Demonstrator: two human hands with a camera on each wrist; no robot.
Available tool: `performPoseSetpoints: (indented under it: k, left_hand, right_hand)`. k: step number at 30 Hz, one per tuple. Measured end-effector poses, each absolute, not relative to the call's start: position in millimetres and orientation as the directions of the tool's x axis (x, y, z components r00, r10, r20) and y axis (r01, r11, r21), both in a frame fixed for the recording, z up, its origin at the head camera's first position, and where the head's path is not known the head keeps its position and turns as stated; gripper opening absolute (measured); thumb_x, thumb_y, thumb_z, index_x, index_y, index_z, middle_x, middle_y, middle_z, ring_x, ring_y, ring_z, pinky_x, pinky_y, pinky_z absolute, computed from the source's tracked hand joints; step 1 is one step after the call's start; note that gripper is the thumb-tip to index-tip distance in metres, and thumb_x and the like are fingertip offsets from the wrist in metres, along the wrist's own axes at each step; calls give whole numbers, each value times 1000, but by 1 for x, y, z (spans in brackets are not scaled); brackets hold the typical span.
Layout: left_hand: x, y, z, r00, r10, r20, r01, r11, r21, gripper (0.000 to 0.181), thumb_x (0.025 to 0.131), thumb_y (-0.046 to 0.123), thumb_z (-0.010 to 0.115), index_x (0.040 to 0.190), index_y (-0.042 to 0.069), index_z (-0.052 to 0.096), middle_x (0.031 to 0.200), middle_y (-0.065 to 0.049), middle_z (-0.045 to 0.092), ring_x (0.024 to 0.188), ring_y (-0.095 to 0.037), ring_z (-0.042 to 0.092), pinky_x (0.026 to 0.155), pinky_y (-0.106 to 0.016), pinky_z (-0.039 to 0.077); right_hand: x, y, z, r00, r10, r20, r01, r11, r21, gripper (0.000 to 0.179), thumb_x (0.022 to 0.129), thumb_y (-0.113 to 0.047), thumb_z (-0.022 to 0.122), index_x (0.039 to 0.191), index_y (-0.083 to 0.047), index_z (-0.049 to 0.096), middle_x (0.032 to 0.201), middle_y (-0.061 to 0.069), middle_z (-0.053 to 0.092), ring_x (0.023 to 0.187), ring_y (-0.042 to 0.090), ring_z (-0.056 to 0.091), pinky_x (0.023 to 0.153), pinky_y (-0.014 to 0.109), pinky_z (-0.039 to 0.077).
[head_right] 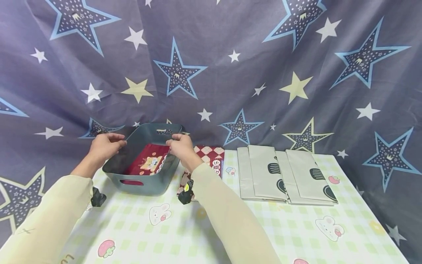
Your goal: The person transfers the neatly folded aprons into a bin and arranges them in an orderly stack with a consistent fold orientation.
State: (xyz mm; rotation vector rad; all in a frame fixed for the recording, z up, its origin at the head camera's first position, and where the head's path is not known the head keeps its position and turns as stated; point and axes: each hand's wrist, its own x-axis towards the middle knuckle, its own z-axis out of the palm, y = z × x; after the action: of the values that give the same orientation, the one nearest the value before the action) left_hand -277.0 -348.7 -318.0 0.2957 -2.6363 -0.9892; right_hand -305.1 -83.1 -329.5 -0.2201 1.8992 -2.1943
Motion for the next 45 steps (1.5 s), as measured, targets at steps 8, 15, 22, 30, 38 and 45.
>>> performPoseSetpoints:
  k: [8,15,22,30,38,45]
  left_hand:
    - [-276,-347,-323,-933,-278,229,-51,731,680,31,97,18,65,121,-3,70,113,-22,71,87,-24,67,69,-28,54]
    - [-274,-345,-325,-931,-279,237,-50,738,673,28,97,19,65,117,0,71,112,-23,71,76,-19,65,64,-26,51]
    - [-273,-338,-323,-938,-268,222,-39,716,697,30,99,18,63,121,-1,70,115,-22,71,95,-29,64,71,-27,50]
    - [-272,-325,-323,-945,-258,200,-29,676,736,30,100,19,62,123,0,69,114,-20,70,88,-21,63,63,-22,51]
    - [-272,-315,-328,-957,-235,171,-12,619,786,34,102,21,62,128,0,66,120,-19,65,98,-31,63,67,-17,51]
    - [-271,-302,-333,-957,-236,166,-1,579,815,33,102,21,63,128,1,67,120,-17,66,99,-25,61,73,-19,49]
  right_hand:
    - [-304,-78,-331,-969,-245,-32,61,-110,-992,41,100,-5,61,140,1,57,124,17,66,109,30,67,91,37,58]
    - [-307,-70,-335,-971,-241,-5,29,-95,-995,40,101,-7,60,141,-1,58,127,19,66,116,33,66,92,40,58]
    - [-310,-59,-336,-968,-251,16,8,-91,-996,41,101,-5,59,142,1,56,133,27,62,116,36,65,95,44,56]
    - [-311,-45,-342,-973,-220,76,-65,-56,-996,37,101,-5,58,137,1,60,118,19,68,111,35,67,91,42,58]
    - [-314,-27,-352,-976,-196,99,-95,-33,-995,37,103,-5,54,139,1,58,121,20,67,117,36,64,98,45,54]
    - [-315,-11,-364,-976,-143,164,-171,36,-985,37,102,-3,53,138,1,60,120,21,68,112,33,66,91,36,57]
